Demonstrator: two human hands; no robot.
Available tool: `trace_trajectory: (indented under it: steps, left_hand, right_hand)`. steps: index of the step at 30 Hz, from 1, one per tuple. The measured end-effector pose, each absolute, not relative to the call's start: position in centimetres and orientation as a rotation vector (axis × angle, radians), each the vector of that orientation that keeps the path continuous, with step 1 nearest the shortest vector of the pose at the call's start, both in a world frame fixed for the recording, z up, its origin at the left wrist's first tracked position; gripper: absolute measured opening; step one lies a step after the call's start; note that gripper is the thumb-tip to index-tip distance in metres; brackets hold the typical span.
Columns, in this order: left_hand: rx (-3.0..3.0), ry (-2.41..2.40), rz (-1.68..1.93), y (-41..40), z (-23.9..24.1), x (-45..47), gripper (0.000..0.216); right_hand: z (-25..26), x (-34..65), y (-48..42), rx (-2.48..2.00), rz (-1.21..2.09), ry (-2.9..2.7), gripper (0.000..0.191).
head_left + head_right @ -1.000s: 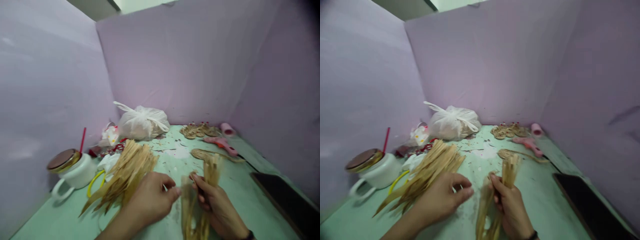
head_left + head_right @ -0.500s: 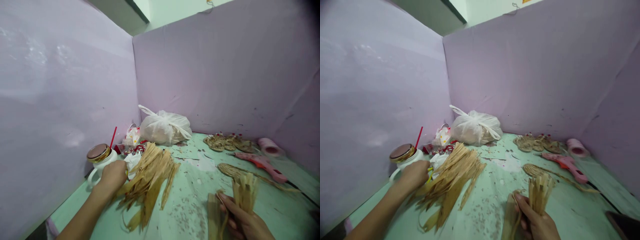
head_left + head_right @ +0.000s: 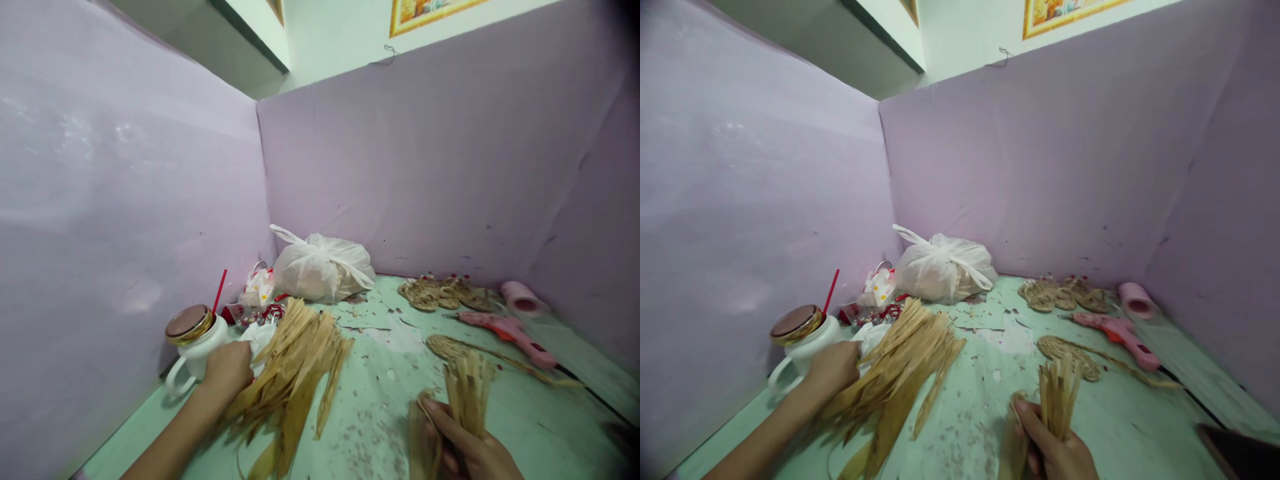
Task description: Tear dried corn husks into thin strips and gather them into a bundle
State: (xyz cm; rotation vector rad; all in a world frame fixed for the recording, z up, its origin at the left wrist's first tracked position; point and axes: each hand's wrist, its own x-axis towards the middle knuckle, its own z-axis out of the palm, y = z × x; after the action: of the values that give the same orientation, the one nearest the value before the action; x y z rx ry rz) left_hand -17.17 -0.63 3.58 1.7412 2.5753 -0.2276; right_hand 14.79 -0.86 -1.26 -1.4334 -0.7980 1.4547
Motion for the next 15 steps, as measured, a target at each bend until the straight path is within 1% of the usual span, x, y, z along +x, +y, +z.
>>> trace_trajectory:
  steps: [3, 5, 8, 10, 13, 15]
  left_hand:
    - [1.743, 2.512, -0.208, -0.5, 3.6, -17.1, 0.023]
    - [1.752, 2.475, -0.178, -0.5, 3.4, -16.9, 0.023]
    - [1.784, 2.471, -0.093, -0.8, 2.9, -16.4, 0.034]
    - [1.787, 2.486, -0.038, -1.0, 2.6, -16.1, 0.038]
    - [1.806, 2.487, -0.037, -1.4, 2.8, -15.7, 0.033]
    - [1.862, 2.489, -0.124, -1.8, 3.6, -15.5, 0.028]
  right_hand:
    - [-1.3, 14.7, -0.8, -1.451, 1.458, -0.792, 0.032]
    - [-1.4, 14.7, -0.7, -1.458, 1.467, -0.783, 0.033]
    - [-1.4, 14.7, -0.7, -1.464, 1.463, -0.779, 0.034]
    - [-1.3, 14.7, -0.7, -1.446, 1.465, -0.796, 0.035]
    - [-1.1, 14.6, -0.7, -1.427, 1.469, -0.811, 0.038]
    - [-1.0, 14.6, -0.7, -1.429, 1.46, -0.788, 0.037]
